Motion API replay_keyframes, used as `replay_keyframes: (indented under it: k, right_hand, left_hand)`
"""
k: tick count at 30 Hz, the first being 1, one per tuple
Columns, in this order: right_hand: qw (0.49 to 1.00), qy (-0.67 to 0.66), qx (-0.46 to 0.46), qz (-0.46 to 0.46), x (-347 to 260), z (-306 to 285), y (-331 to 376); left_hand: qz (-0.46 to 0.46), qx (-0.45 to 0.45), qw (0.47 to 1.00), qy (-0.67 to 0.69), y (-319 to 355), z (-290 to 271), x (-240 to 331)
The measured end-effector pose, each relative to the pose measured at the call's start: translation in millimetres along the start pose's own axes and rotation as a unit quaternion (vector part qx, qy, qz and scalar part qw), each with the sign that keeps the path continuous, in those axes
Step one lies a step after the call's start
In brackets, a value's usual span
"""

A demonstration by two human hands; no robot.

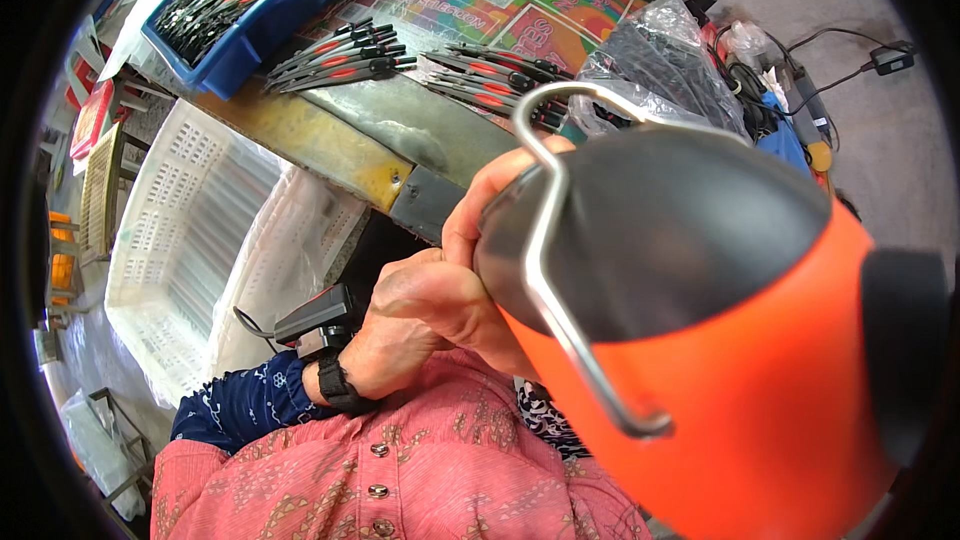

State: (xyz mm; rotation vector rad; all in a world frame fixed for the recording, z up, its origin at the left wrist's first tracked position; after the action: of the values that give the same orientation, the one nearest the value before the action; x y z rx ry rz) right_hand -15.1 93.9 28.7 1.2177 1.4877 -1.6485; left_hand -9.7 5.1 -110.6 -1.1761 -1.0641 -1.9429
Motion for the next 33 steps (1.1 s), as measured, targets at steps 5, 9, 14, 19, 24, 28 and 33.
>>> replay_keyframes:
  k: [5, 9, 14, 19, 24, 28, 33]
  right_hand:
    - [1.000, 0.025, 0.001, 0.010, -0.6, -2.5, 2.0]
    - [0.999, -0.012, 0.008, 0.043, 2.9, -2.4, 4.1]
    - [0.997, -0.051, 0.015, 0.063, 4.9, -1.4, 4.2]
    - [0.995, -0.068, 0.017, 0.069, 5.6, -0.4, 4.8]
    - [0.995, -0.084, 0.033, 0.053, 3.7, 1.0, 5.6]
    - [0.999, -0.029, 0.027, 0.034, -0.4, 0.8, 3.4]
    - [0.996, -0.049, 0.067, 0.021, -0.1, -0.4, 5.2]
  left_hand:
    - [-0.020, 0.001, 1.000, 0.006, -0.2, -0.3, -7.0]
    - [-0.016, 0.004, 1.000, 0.019, -2.1, 0.6, -10.5]
    - [-0.011, 0.008, 1.000, 0.009, -1.8, -0.8, -9.8]
    - [-0.013, 0.009, 1.000, 0.012, -1.2, -0.2, -8.0]
    - [-0.011, 0.011, 1.000, 0.011, -0.5, -0.5, -7.6]
    - [0.006, 0.012, 1.000, -0.014, -1.0, -1.3, -5.3]
    - [-0.020, 0.000, 1.000, -0.020, 0.6, -1.4, -4.2]
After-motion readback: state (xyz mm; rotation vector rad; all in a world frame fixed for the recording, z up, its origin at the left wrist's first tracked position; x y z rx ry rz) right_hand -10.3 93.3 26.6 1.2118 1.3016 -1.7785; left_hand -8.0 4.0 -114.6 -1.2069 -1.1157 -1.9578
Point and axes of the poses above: each hand's wrist, its own y-axis away from the middle knuckle, its own z-axis out of the palm, x = y × z, the point moved 9 cm from there along -y, towards the middle knuckle, and after that the axes turned 4 degrees about x, right-handed, at the moved point
